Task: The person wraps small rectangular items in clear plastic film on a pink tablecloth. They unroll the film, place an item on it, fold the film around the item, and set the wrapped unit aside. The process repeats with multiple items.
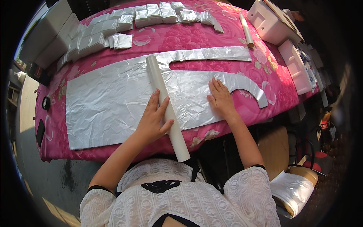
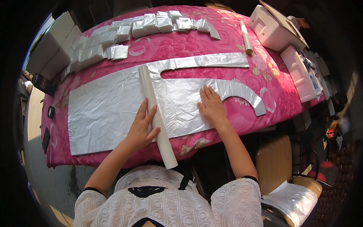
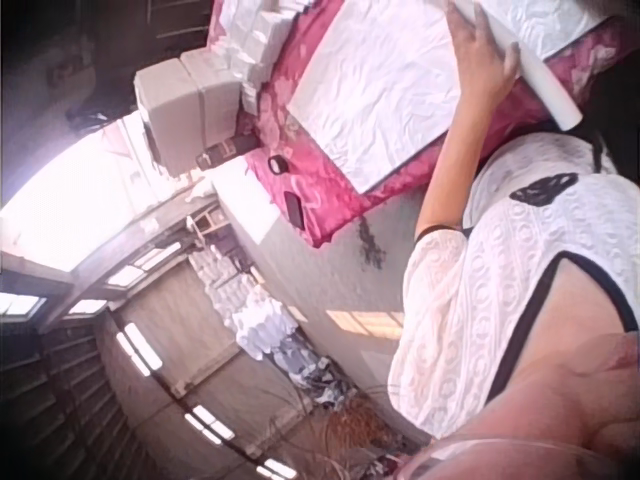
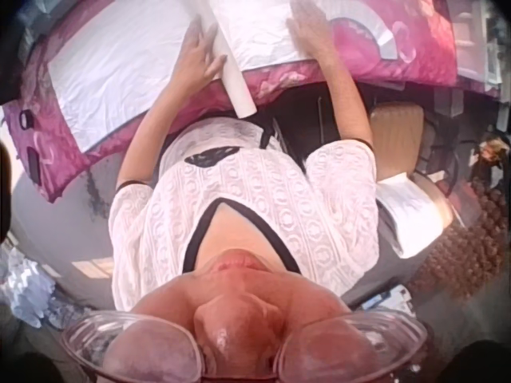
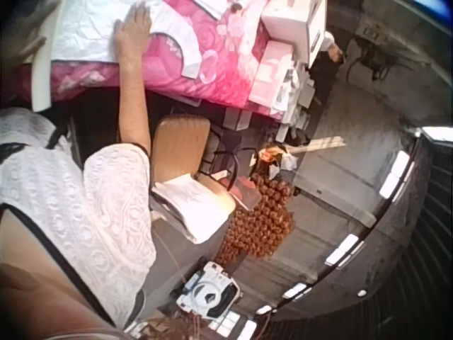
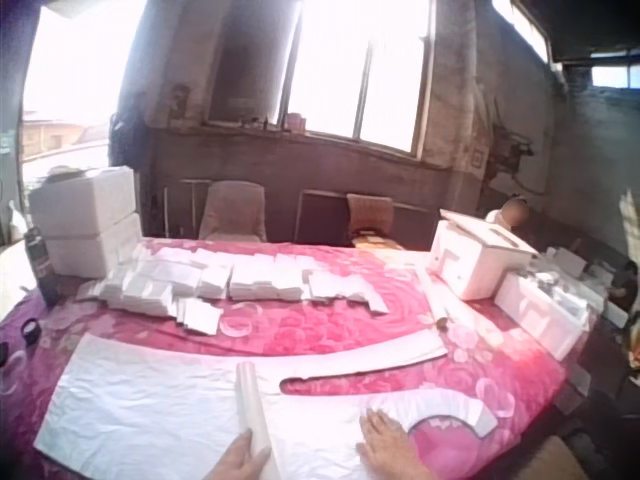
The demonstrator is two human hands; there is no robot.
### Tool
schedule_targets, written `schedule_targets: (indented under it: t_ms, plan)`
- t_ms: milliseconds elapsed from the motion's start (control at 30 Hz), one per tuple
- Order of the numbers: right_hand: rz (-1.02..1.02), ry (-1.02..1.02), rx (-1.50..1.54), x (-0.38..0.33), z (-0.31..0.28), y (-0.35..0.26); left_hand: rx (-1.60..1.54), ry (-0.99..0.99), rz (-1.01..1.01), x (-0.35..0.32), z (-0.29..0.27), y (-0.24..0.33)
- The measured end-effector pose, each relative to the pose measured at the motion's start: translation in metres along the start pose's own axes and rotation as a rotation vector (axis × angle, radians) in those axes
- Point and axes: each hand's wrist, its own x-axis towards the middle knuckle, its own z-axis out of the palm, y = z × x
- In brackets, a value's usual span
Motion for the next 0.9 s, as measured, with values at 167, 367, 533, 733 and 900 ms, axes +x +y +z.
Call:
schedule_targets:
  t_ms: [167, 367, 533, 733, 900]
  plan:
    - [0.338, 0.147, -0.014, -0.03, -0.015, 0.128, 0.008, -0.001, -0.004, 0.001, -0.003, 0.003]
    - [0.478, 0.299, -0.068, -0.055, -0.023, 0.163, 0.006, 0.015, 0.018, 0.003, -0.002, 0.007]
    - [0.596, 0.306, -0.098, -0.037, -0.048, 0.127, 0.02, 0.014, 0.029, 0.005, -0.002, 0.008]
    - [0.296, 0.408, 0.334, 0.001, -0.074, -0.016, -0.132, 0.168, 0.091, 0.005, -0.004, 0.014]
    - [-0.073, -0.001, 0.884, -0.001, -0.06, -0.156, -1.361, -0.119, -0.569, 0.004, -0.028, 0.025]
